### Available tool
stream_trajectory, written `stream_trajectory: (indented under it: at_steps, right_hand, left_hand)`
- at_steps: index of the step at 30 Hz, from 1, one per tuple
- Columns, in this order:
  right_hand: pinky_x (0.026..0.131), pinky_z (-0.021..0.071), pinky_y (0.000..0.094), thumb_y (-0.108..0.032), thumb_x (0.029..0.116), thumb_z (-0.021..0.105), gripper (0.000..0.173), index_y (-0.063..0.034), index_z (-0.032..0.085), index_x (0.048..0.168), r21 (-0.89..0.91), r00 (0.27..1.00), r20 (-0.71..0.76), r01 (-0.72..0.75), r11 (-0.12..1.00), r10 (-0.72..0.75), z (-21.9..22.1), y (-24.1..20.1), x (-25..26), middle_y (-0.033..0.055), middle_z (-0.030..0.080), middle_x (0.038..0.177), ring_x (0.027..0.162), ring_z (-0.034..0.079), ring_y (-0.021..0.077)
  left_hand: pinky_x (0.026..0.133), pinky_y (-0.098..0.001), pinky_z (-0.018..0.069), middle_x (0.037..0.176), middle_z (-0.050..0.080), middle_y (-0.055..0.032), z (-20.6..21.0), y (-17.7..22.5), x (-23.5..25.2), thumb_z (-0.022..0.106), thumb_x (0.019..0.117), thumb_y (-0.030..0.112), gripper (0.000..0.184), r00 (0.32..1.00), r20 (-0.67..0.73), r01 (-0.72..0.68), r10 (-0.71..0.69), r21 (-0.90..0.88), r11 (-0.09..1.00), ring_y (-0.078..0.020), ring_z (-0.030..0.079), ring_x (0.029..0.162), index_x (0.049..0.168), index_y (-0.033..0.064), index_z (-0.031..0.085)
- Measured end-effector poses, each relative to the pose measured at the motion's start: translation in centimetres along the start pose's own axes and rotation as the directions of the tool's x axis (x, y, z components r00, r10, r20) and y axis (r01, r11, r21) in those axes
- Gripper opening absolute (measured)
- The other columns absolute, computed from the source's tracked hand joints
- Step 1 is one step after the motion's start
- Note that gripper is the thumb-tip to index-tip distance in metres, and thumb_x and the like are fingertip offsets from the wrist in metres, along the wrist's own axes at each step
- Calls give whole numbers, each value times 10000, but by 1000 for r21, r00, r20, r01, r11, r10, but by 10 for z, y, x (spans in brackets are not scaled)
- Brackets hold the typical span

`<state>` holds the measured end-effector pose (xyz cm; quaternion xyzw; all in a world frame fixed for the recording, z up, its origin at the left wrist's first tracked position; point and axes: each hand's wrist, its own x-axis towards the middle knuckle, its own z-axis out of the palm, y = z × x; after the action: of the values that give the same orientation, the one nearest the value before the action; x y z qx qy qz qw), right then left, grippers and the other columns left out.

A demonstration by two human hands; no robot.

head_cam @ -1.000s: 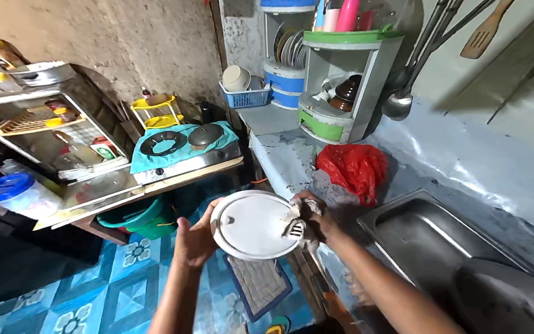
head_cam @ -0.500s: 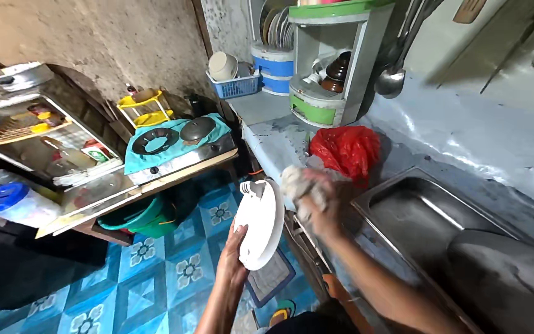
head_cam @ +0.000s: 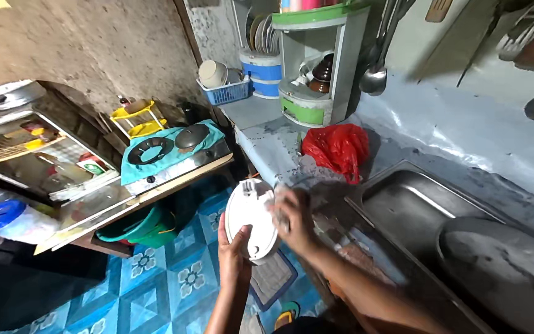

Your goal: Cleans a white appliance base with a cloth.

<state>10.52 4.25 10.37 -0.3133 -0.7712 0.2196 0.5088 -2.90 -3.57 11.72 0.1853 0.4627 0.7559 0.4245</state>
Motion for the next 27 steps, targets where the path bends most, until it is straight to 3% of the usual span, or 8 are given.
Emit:
stream_trajectory:
  at_steps: [3,7,12,17,19,21,24,27]
  right_hand:
    - [977,525,421,-94,780,765,165,-64,767,942,94,995,61,68,993,-74,15,-20,-51,216,673,1140,1105,643,328]
    - [987,506,334,-73,813,739,131,-60,730,943,228,984,154,49,972,-86,17,-11,-45,229,605,1182,1138,594,285]
    - [1022,453,176,-236,1007,605,164,-76,641,1004,286,988,-111,138,948,-111,19,-20,-13,118,576,1172,1170,553,72]
    - [1008,522,256,-232,970,636,285,-67,600,1200,451,942,-337,166,877,-5,-17,-17,44,-8,641,1244,1180,597,39]
    - [998,543,283,-364,931,673,589,-75,456,1396,510,976,-216,80,856,38,-28,-22,51,12,589,1369,1186,608,58]
    - [1099,476,340,-373,912,693,749,54,441,1474,447,999,21,-50,893,45,-24,-19,53,186,510,1481,1314,547,169]
    - [1091,479,314,-223,905,710,685,19,456,1494,330,910,314,-371,868,270,-9,-18,63,196,543,1446,1290,567,166]
    - [1004,518,289,-59,959,636,393,74,579,1325,242,886,256,-446,861,387,6,-12,75,176,662,1249,1124,642,130]
  left_hand:
    - [745,-264,609,1289,586,-124,-10,7,13,533,964,-70,770,995,-58,-84,87,41,996,-111,705,924,1611,130,168]
    - [812,-262,603,1446,491,-109,-23,23,18,572,873,-47,887,973,101,-216,207,96,972,-102,676,1046,1618,106,115]
    - [864,-252,608,1425,535,-19,-33,40,18,759,795,110,1055,929,258,-280,265,24,960,-60,674,1093,1605,65,83]
    - [907,-282,608,1437,575,29,-66,14,1,835,783,155,1007,880,413,-296,235,90,951,-61,676,1122,1576,39,226]
    - [911,-264,604,1378,612,-5,-68,10,2,793,794,88,914,886,398,-320,238,153,935,-58,681,1105,1535,-30,273]
    - [891,-245,607,1219,694,1,-65,13,3,774,777,50,738,881,401,-364,251,236,901,-38,701,1034,1404,-72,403]
    - [898,-230,597,1159,711,-23,-63,13,8,769,781,59,657,860,457,-402,227,332,853,-21,699,1010,1339,-96,458]
    - [937,-239,579,1188,703,-86,-72,10,13,775,812,107,654,826,523,-465,209,422,779,-32,692,1046,1342,-120,467]
